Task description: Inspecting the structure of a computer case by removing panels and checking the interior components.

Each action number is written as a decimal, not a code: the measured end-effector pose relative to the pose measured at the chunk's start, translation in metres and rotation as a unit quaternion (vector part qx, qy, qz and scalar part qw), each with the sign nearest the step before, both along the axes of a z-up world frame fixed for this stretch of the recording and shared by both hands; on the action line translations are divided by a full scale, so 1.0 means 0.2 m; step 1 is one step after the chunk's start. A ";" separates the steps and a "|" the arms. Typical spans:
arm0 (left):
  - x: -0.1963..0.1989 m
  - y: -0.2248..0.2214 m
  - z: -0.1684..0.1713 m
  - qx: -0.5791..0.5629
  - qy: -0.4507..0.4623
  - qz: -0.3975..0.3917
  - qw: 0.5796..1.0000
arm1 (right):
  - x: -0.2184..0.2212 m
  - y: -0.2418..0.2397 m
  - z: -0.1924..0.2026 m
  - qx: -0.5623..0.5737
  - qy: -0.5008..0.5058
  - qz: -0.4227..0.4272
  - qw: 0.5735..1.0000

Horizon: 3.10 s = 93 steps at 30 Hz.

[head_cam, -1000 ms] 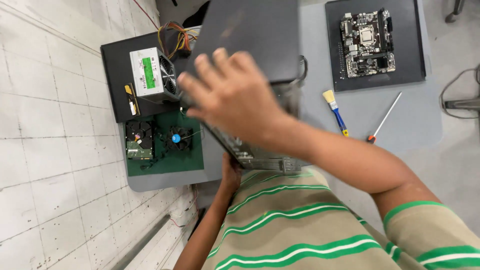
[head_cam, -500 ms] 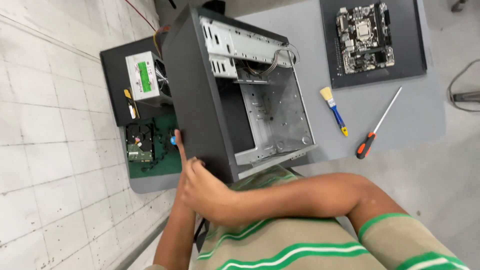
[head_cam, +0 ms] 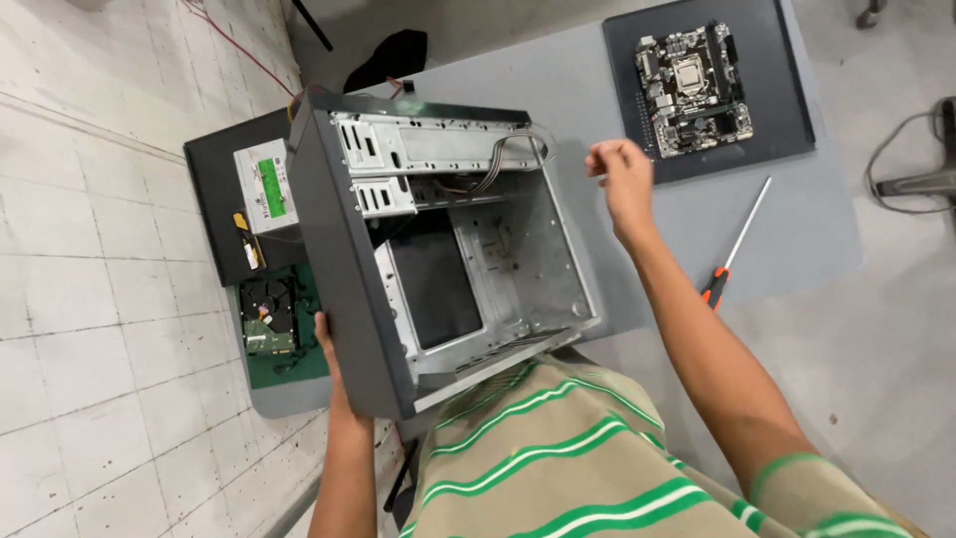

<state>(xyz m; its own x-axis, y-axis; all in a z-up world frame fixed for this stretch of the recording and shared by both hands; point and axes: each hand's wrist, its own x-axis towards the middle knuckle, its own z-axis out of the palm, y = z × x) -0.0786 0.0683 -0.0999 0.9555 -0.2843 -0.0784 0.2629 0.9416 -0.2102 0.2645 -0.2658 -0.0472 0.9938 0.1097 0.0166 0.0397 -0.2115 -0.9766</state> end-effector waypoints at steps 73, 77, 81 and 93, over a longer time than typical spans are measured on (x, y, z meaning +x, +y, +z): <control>0.44 -0.65 0.36 0.954 0.141 0.115 0.239 | -0.14 0.44 -0.47 0.022 0.079 -0.050 0.995; 0.45 -0.65 0.36 0.959 0.139 0.098 0.228 | 0.25 0.57 -1.12 0.382 0.335 -0.111 0.854; 0.45 -0.65 0.34 0.961 0.135 0.105 0.218 | 0.44 0.64 -1.16 0.389 0.360 -0.119 0.840; 0.69 -0.79 0.11 0.945 0.007 0.065 0.321 | 0.53 0.56 -1.22 0.424 0.428 -0.153 0.783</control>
<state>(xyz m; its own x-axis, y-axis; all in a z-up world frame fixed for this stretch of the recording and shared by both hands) 0.0603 -0.0898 -0.0788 0.9458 0.3247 0.0018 0.2067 -0.6065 0.7677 0.3697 -0.1532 -0.2918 0.6584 0.1741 -0.7323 -0.6322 0.6559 -0.4125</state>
